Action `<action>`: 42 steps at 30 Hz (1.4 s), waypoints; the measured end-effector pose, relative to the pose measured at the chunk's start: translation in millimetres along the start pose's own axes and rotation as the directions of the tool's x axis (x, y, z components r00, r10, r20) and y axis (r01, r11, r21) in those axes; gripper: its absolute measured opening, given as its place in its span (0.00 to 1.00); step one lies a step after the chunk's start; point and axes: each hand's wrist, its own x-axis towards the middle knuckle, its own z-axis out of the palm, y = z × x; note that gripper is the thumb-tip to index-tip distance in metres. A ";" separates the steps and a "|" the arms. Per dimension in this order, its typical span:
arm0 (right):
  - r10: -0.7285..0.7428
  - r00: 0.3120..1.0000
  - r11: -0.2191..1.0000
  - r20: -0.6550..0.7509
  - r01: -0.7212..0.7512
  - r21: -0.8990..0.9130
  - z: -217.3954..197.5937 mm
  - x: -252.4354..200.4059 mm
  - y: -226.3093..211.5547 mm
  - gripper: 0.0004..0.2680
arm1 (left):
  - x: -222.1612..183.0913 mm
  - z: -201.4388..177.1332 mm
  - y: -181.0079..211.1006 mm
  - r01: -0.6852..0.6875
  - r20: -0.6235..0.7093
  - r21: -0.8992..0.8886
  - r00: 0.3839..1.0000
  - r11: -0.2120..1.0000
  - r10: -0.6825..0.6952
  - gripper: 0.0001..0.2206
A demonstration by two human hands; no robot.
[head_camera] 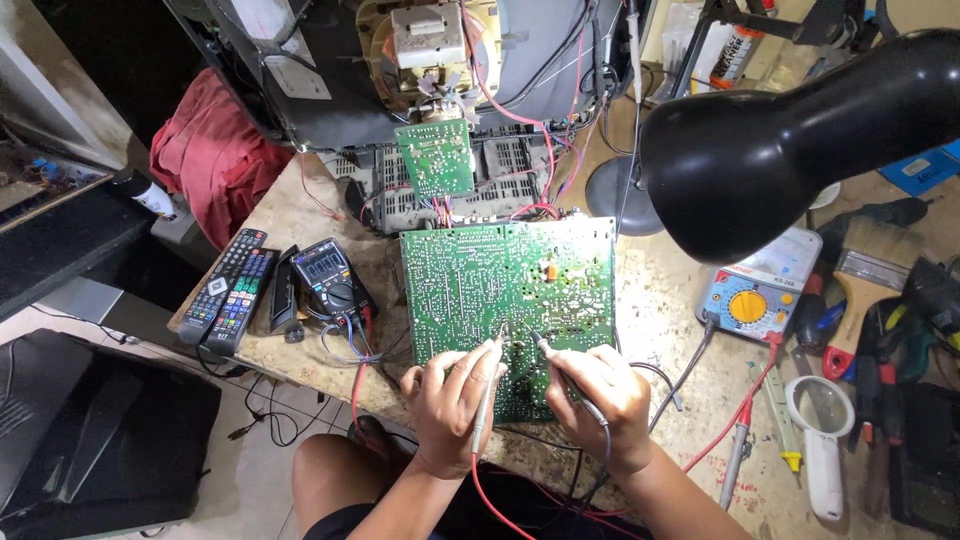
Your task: Diagnosing a CRT television circuit board using a multimeter and visual inspection.
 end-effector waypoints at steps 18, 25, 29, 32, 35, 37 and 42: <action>-0.078 0.993 0.991 0.094 0.067 0.114 -3.6 13.3 -10.5 0.05 | 4.8 -5.6 2.4 -0.018 0.037 0.027 0.999 0.999 0.017 0.08; -0.069 0.992 0.990 0.103 0.055 0.127 -2.8 9.4 -7.0 0.06 | 4.2 -3.5 2.3 -0.017 0.028 0.036 0.999 0.999 0.016 0.07; -0.051 0.998 0.989 0.046 0.044 0.138 1.9 -3.8 0.2 0.08 | 6.2 -5.7 2.2 -0.008 0.044 0.026 0.999 1.000 0.007 0.07; -0.020 1.000 0.998 -0.021 0.021 0.061 0.5 -3.2 -0.3 0.08 | 4.2 -4.8 0.8 -0.001 0.044 0.016 0.999 1.000 0.000 0.07; -0.012 0.999 1.000 -0.040 0.013 0.023 -0.9 0.5 -2.2 0.07 | 2.8 -3.4 0.8 0.003 0.033 0.014 0.999 1.000 -0.003 0.07; -0.011 0.999 1.000 -0.038 0.011 0.024 0.5 -0.9 -0.7 0.08 | 2.5 -2.8 0.8 0.002 0.025 0.014 1.000 1.000 -0.002 0.08; -0.003 1.000 1.000 -0.011 0.004 0.031 -0.8 1.2 -0.6 0.07 | 2.8 -3.2 0.8 0.004 0.025 0.010 1.000 1.000 -0.004 0.07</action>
